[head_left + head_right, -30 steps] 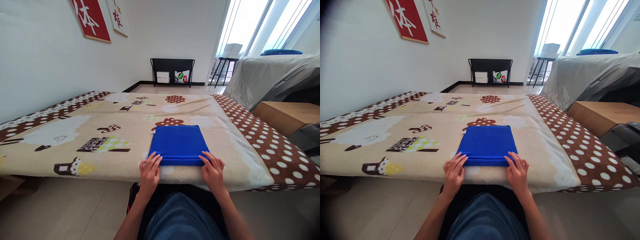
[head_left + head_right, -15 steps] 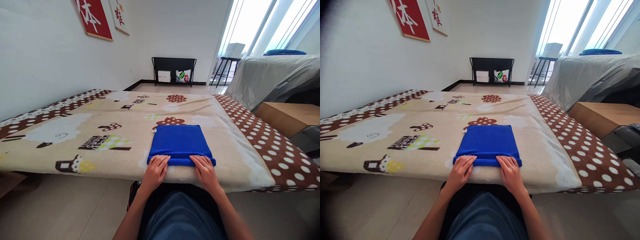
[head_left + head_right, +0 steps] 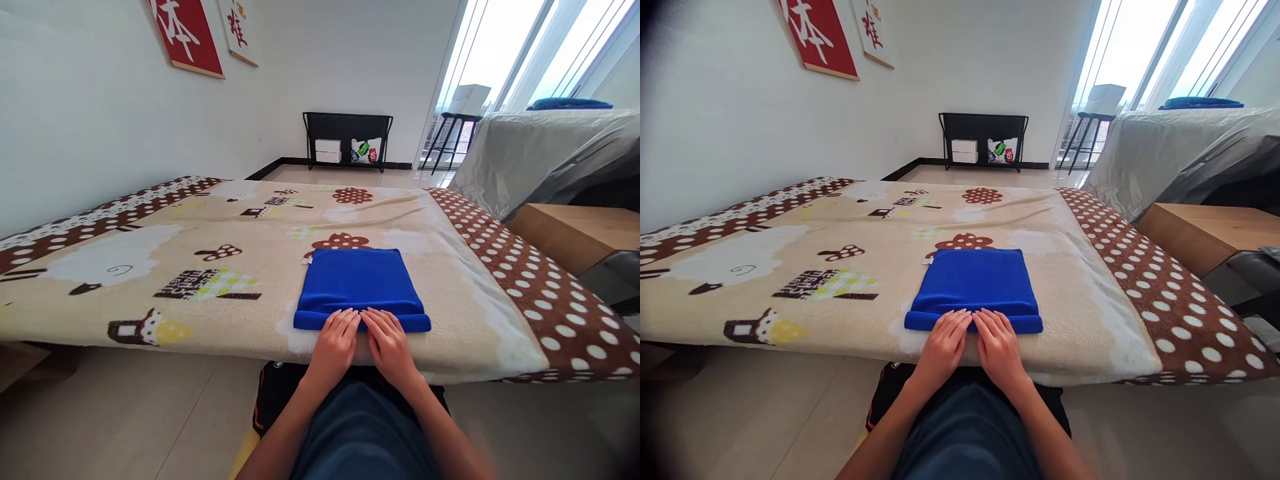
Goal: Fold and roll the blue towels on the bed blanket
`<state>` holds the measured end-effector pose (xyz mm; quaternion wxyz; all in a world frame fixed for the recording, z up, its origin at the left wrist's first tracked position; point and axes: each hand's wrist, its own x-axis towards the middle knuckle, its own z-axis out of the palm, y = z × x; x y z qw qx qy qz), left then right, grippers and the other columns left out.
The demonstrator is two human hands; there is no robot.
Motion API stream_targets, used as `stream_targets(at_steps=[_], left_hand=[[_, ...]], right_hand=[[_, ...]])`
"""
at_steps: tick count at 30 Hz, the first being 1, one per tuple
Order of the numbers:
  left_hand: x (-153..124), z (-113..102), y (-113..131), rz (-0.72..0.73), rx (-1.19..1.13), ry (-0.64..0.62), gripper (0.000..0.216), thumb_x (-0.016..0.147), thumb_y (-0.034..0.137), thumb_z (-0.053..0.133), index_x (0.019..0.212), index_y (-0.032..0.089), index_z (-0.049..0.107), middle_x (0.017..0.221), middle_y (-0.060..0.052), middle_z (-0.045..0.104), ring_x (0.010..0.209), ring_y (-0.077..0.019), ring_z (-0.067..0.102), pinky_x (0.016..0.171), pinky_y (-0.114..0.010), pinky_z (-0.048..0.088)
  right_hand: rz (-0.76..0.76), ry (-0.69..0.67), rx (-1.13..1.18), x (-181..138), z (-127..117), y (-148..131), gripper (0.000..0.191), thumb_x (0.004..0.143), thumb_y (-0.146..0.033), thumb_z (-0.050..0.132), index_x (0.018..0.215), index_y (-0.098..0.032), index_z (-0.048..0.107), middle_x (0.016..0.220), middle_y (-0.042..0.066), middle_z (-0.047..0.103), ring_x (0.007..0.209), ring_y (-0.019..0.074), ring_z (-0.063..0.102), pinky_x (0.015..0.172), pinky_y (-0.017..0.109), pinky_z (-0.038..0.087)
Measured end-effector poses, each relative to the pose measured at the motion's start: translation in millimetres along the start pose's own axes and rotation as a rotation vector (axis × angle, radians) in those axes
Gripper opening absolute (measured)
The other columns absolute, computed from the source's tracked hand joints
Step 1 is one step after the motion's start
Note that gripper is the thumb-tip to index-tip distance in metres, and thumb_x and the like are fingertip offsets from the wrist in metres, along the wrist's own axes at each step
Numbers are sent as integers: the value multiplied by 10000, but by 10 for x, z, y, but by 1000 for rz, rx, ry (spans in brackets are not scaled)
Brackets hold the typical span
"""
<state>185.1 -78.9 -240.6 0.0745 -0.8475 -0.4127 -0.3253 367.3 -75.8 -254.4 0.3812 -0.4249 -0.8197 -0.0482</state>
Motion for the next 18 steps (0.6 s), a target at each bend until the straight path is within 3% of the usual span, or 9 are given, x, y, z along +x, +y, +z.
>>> stream_targets(at_steps=[4, 11, 18], left_hand=[[43, -19, -143, -102, 19, -30, 352, 1019, 209, 435, 1333, 189, 594, 1331, -94, 668, 1252, -233, 603, 1089, -449, 410], [-196, -272, -656, -270, 63, -21, 314, 1047, 266, 414, 1275, 242, 629, 1319, -62, 683, 1266, -226, 598, 1118, -475, 282], [-289, -441, -858, -399, -43, -11, 249, 1018, 380, 494, 1165, 294, 675, 1270, -33, 689, 1222, -240, 596, 1088, -458, 281]], right_hand=[[72, -47, -67, 65, -26, 28, 377, 1032, -243, 449, 1389, -214, 568, 1347, 64, 648, 1274, 216, 579, 1115, 424, 370], [214, 16, -226, -190, -289, 495, 351, 1056, -315, 423, 1329, -204, 612, 1329, 66, 660, 1256, 229, 588, 1102, 433, 321], [325, 59, -131, -403, -478, 813, 368, 1035, -462, 433, 1210, -243, 670, 1273, 60, 684, 1203, 253, 595, 1025, 429, 381]])
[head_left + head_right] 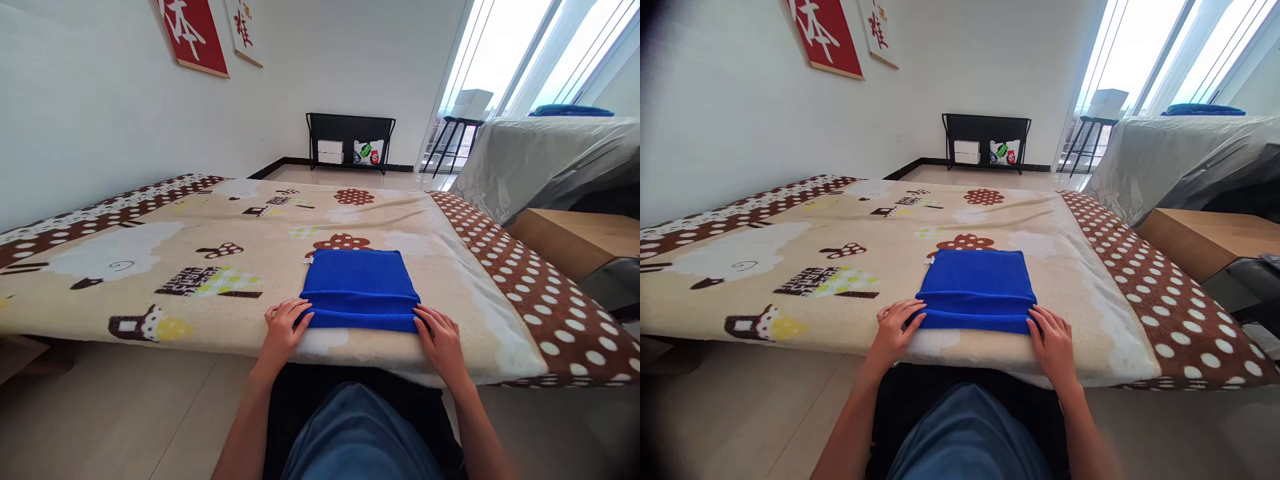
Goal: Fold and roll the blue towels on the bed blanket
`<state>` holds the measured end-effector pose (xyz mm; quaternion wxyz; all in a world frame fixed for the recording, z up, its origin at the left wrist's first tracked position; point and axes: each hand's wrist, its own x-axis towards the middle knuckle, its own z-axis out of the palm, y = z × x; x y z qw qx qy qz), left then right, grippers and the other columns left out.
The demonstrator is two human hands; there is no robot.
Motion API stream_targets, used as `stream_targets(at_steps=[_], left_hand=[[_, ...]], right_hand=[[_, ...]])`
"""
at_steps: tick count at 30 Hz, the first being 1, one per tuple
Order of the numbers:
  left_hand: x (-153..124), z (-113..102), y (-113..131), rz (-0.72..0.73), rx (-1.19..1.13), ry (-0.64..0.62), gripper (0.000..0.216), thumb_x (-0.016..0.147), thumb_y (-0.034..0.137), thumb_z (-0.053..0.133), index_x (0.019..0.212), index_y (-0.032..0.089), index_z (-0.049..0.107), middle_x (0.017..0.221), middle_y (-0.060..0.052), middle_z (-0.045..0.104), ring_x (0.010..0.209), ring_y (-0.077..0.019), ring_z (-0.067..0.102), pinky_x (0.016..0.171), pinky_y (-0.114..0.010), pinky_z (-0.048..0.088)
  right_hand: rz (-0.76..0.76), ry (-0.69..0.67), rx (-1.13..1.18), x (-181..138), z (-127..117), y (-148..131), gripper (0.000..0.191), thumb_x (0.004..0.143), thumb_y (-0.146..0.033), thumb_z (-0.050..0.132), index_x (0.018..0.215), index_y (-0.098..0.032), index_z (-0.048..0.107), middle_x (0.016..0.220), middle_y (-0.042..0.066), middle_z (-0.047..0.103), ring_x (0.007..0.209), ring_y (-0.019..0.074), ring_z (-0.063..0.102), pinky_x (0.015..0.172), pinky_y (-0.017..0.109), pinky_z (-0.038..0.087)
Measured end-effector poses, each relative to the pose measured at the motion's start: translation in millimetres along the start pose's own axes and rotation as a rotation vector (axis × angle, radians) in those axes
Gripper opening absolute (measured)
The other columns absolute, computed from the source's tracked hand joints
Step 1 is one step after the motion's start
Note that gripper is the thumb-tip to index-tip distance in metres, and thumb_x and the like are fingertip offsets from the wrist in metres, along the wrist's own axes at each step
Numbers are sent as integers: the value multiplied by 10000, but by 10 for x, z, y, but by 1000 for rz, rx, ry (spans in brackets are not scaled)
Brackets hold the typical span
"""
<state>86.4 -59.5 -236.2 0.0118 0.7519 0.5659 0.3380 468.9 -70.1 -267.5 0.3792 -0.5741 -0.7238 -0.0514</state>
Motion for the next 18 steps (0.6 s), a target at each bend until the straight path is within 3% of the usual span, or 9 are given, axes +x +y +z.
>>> stream_targets(at_steps=[4, 10, 14, 18], left_hand=[[-21, -156, -117, -21, -58, -23, 236, 957, 425, 592, 1130, 292, 682, 1218, -37, 665, 1188, -250, 573, 1057, -429, 353], [-48, -347, -204, 37, -211, -140, 146, 945, 359, 606, 1037, 266, 672, 1210, -41, 639, 1195, -243, 536, 1057, -409, 393], [-50, -376, -195, 17, -292, -176, 157, 949, 376, 592, 1021, 256, 664, 1124, -39, 674, 1125, -235, 570, 1024, -394, 406], [-35, -291, -167, -104, -238, -136, 201, 948, 397, 560, 1031, 248, 667, 985, -24, 689, 940, -218, 613, 927, -385, 432]], right_hand=[[96, 17, 90, -15, -59, 108, 378, 968, -576, 518, 1063, -250, 684, 1240, 70, 683, 1138, 272, 606, 996, 447, 403], [97, -73, 199, -31, -139, 221, 325, 953, -566, 548, 965, -256, 643, 1296, 57, 643, 1194, 272, 570, 1030, 465, 381], [81, -120, 203, -26, -158, 248, 326, 969, -554, 520, 937, -249, 632, 1311, 59, 634, 1194, 267, 569, 1036, 462, 377], [109, -104, 134, 1, -101, 230, 359, 990, -552, 473, 936, -239, 639, 1264, 76, 658, 1150, 273, 586, 981, 457, 396]])
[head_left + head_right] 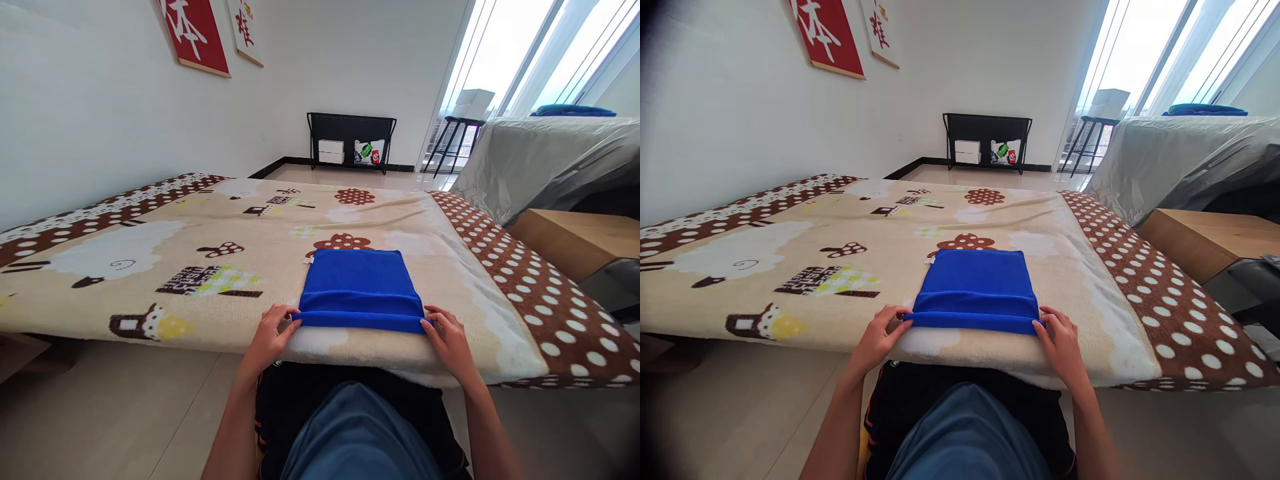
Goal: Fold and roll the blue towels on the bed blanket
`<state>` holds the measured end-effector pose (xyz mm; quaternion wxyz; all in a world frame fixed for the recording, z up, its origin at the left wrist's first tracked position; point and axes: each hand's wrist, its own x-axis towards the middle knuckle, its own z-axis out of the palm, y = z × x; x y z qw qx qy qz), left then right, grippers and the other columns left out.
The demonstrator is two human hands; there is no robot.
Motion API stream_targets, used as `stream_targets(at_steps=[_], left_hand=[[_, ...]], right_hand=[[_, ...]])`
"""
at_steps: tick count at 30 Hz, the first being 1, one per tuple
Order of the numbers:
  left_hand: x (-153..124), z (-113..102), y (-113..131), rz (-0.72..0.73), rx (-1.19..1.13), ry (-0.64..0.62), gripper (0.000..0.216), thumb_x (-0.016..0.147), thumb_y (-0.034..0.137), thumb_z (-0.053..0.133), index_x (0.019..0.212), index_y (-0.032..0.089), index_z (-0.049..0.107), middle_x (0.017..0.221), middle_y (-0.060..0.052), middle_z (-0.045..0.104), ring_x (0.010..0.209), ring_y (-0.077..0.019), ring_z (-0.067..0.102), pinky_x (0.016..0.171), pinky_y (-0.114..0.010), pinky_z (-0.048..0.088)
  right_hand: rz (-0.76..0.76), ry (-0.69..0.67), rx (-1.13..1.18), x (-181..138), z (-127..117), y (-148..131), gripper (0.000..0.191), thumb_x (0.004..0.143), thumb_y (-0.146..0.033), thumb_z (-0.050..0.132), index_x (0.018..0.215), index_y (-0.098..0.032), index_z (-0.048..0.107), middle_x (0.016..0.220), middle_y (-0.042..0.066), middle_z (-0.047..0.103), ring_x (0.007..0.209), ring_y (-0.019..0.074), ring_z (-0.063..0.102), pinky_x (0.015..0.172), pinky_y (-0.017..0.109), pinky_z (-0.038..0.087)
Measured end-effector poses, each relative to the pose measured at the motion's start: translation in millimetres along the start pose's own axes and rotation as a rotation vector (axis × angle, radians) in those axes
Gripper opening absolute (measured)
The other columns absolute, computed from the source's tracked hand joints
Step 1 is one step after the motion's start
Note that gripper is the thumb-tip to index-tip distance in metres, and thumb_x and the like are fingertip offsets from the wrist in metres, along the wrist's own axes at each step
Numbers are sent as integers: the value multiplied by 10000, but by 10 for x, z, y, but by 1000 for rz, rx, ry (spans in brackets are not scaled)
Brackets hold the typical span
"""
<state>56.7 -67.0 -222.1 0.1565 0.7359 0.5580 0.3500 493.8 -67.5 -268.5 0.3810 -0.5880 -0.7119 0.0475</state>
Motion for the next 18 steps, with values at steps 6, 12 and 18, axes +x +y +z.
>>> stream_targets(at_steps=[6, 12, 18], left_hand=[[47, 427, 233, -73, 248, 341, 222, 925, 195, 535, 1102, 230, 664, 1050, -75, 691, 1025, -271, 611, 951, -469, 380], [-43, 988, 750, 245, 348, 370, 346, 919, 41, 475, 1153, 213, 664, 1186, -93, 696, 1188, -270, 598, 1035, -456, 382], [11, 951, 654, 295, 287, 255, 362, 978, 152, 473, 1305, 227, 611, 1329, -66, 676, 1313, -241, 567, 1159, -478, 313]], right_hand=[[12, 388, -257, 36, 215, -323, 249, 973, -418, 564, 1043, -201, 665, 1244, 124, 659, 1119, 310, 589, 945, 479, 392], [-342, 262, -78, -35, 662, -1086, 270, 978, -94, 474, 1114, -238, 659, 1198, 41, 710, 1177, 217, 621, 1022, 420, 367], [-368, 127, -29, -2, 706, -1105, 374, 995, -139, 482, 1351, -221, 565, 1335, 61, 653, 1275, 215, 578, 1092, 428, 378]])
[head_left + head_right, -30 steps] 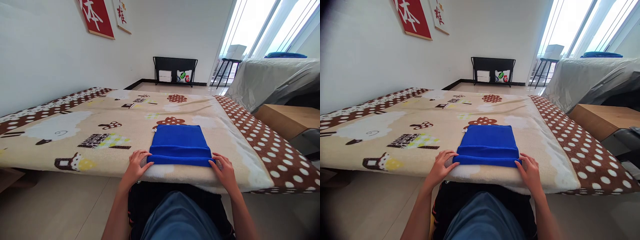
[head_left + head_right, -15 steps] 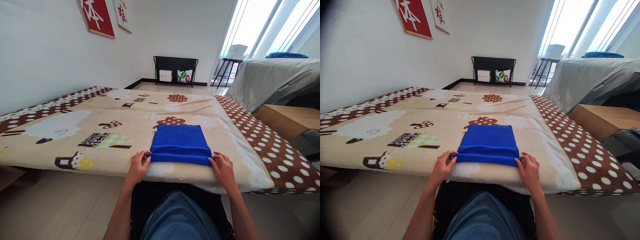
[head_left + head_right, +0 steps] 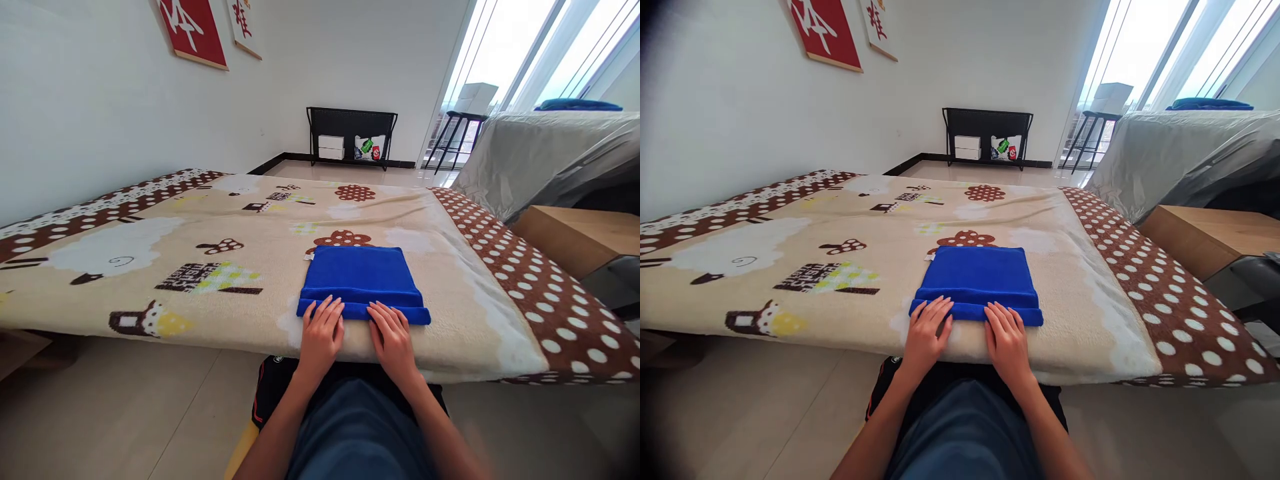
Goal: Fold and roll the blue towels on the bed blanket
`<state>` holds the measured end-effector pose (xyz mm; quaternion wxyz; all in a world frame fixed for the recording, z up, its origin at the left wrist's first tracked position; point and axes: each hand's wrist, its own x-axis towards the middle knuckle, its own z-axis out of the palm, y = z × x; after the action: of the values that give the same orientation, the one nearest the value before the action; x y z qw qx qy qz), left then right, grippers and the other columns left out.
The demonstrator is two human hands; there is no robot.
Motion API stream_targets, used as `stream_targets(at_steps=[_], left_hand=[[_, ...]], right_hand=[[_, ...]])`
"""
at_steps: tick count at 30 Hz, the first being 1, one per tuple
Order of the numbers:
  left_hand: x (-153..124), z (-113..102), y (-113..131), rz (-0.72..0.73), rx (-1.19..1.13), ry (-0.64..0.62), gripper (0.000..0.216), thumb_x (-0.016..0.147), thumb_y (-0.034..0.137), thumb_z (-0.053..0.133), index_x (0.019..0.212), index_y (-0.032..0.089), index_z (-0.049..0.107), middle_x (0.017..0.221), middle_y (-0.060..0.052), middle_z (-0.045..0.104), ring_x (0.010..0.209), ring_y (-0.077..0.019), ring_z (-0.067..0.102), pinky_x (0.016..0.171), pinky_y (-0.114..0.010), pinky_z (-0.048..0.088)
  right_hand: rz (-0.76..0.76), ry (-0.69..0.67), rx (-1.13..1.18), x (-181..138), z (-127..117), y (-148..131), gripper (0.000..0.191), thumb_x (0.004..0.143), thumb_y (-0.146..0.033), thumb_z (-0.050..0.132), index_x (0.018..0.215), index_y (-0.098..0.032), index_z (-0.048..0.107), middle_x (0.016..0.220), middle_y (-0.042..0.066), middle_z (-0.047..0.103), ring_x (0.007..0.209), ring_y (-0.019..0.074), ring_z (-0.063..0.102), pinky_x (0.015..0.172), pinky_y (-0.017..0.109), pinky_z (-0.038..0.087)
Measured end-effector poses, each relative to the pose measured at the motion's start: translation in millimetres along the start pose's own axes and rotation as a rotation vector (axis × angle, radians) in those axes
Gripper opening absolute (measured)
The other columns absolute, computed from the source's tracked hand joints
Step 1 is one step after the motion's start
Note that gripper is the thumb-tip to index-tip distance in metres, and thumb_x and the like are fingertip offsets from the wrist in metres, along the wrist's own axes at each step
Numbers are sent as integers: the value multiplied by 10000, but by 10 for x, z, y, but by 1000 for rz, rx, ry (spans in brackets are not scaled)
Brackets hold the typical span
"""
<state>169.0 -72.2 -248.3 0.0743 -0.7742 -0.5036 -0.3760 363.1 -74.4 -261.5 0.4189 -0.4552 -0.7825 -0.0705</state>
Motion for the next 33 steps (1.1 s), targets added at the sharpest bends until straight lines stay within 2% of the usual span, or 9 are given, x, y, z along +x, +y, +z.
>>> stream_targets(at_steps=[3, 5, 8, 10, 13, 20, 29, 31, 33], left_hand=[[27, -173, -283, -69, -4, -76, 310, 995, 261, 504, 1278, 249, 628, 1320, -70, 682, 1277, -237, 597, 1158, -484, 292], [27, -318, -459, -70, -27, -179, 319, 996, 298, 514, 1300, 281, 608, 1343, -59, 670, 1288, -233, 590, 1175, -506, 232], [1, -504, -660, -39, -86, -338, 408, 985, 252, 492, 1386, 321, 532, 1419, -54, 615, 1344, -217, 542, 1171, -510, 194], [-21, -571, -750, -51, -91, -355, 467, 965, 189, 466, 1410, 323, 507, 1437, -59, 600, 1355, -210, 528, 1156, -504, 202], [-43, -584, -823, -83, -54, -294, 488, 930, 155, 473, 1386, 318, 537, 1386, -55, 638, 1351, -232, 520, 1136, -510, 216], [-40, -518, -783, -133, 1, -167, 362, 951, 201, 470, 1259, 291, 638, 1270, -46, 682, 1268, -274, 514, 1082, -475, 268], [-40, -612, -781, -200, -145, -215, 270, 941, 212, 404, 1109, 236, 614, 1075, -47, 685, 1043, -238, 563, 1021, -458, 310], [-21, -593, -718, -216, -81, -193, 263, 927, 185, 413, 1083, 236, 619, 1061, -50, 689, 1038, -245, 565, 1009, -473, 309], [19, -547, -591, -240, 44, -114, 264, 900, 147, 450, 1070, 232, 633, 1122, -75, 685, 1106, -275, 553, 1014, -502, 296]], right_hand=[[19, -6, -38, -73, -173, 290, 391, 998, -202, 515, 1386, -238, 556, 1340, 59, 651, 1260, 227, 591, 1086, 436, 397], [19, -48, -36, -142, -313, 507, 392, 1002, -244, 519, 1392, -246, 562, 1349, 59, 645, 1260, 230, 593, 1075, 434, 417], [38, -141, -22, -248, -515, 799, 399, 1008, -305, 509, 1400, -254, 564, 1370, 57, 631, 1281, 236, 578, 1061, 437, 439], [82, -177, -22, -305, -625, 944, 401, 1005, -353, 509, 1390, -260, 573, 1368, 57, 631, 1287, 245, 572, 1057, 450, 443], [148, -187, -30, -354, -720, 1067, 398, 991, -423, 515, 1348, -273, 608, 1351, 58, 639, 1270, 256, 574, 1052, 468, 444], [252, -146, -112, -301, -674, 1070, 347, 992, -480, 471, 1199, -279, 664, 1380, 78, 593, 1229, 286, 556, 988, 481, 435], [272, -175, -51, -229, -749, 999, 298, 992, -418, 422, 982, -238, 660, 1439, 77, 528, 1299, 301, 462, 1005, 496, 372], [282, -137, -111, -204, -727, 946, 269, 969, -381, 444, 965, -231, 666, 1423, 86, 538, 1288, 314, 466, 999, 508, 364], [288, -47, -199, -163, -668, 856, 226, 932, -330, 488, 992, -226, 680, 1401, 97, 550, 1264, 327, 479, 997, 521, 357]])
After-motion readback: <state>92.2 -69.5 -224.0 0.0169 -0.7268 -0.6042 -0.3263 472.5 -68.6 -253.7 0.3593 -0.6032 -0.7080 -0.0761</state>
